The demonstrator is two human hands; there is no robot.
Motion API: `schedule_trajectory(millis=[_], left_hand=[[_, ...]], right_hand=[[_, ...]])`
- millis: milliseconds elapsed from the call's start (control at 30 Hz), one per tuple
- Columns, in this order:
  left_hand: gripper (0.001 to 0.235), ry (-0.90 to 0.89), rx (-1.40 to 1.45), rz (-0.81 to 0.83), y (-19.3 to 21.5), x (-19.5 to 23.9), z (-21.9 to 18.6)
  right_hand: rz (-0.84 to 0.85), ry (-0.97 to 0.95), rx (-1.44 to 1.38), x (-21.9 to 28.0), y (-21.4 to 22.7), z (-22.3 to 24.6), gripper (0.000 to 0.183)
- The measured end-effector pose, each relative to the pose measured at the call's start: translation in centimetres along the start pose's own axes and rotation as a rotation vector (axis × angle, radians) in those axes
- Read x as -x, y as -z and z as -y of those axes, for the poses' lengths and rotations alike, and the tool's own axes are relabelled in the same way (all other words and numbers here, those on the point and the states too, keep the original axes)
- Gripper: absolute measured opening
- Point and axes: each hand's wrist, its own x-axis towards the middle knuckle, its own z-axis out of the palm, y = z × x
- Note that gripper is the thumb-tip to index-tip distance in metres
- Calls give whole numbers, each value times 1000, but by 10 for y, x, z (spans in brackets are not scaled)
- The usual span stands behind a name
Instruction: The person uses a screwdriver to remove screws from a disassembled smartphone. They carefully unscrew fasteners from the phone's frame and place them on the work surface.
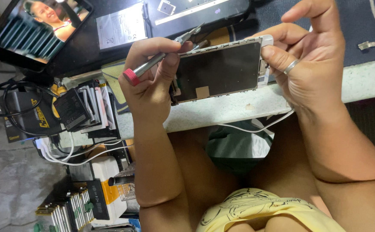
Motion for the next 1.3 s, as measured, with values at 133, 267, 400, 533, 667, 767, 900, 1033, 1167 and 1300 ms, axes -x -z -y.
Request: schedule_trajectory(millis=[133,267,400,533,667,767,900,1033,1167,1300], left_hand=[[9,23,10,0,-1,0,-2],[9,15,18,4,-1,1,-4],[7,29,21,-2,0,1,-2],[6,25,4,-3,-1,2,-1],[7,28,26,-4,-2,3,-2],[7,72,70,-24,-3,3,-3],[8,89,67,-29,-3,2,-3],[9,63,35,-12,-2,1,-1],[9,71,42,-11,-1,2,-1],[9,60,20,2,-1,3,-2]], right_hand=[[16,27,29,0,4,-1,46],[-16,3,-3,0,1,1,47],[-66,-48,-69,0,-4,5,47],[-35,-30,-68,0,-3,5,47],[18,14,-10,-1,3,2,45],[-19,-17,-32,0,5,-1,44],[-17,-19,-26,0,5,-1,39],[-20,-17,9,-1,5,-1,39],[-36,-28,18,0,7,-1,42],[8,22,67,0,11,-1,43]])
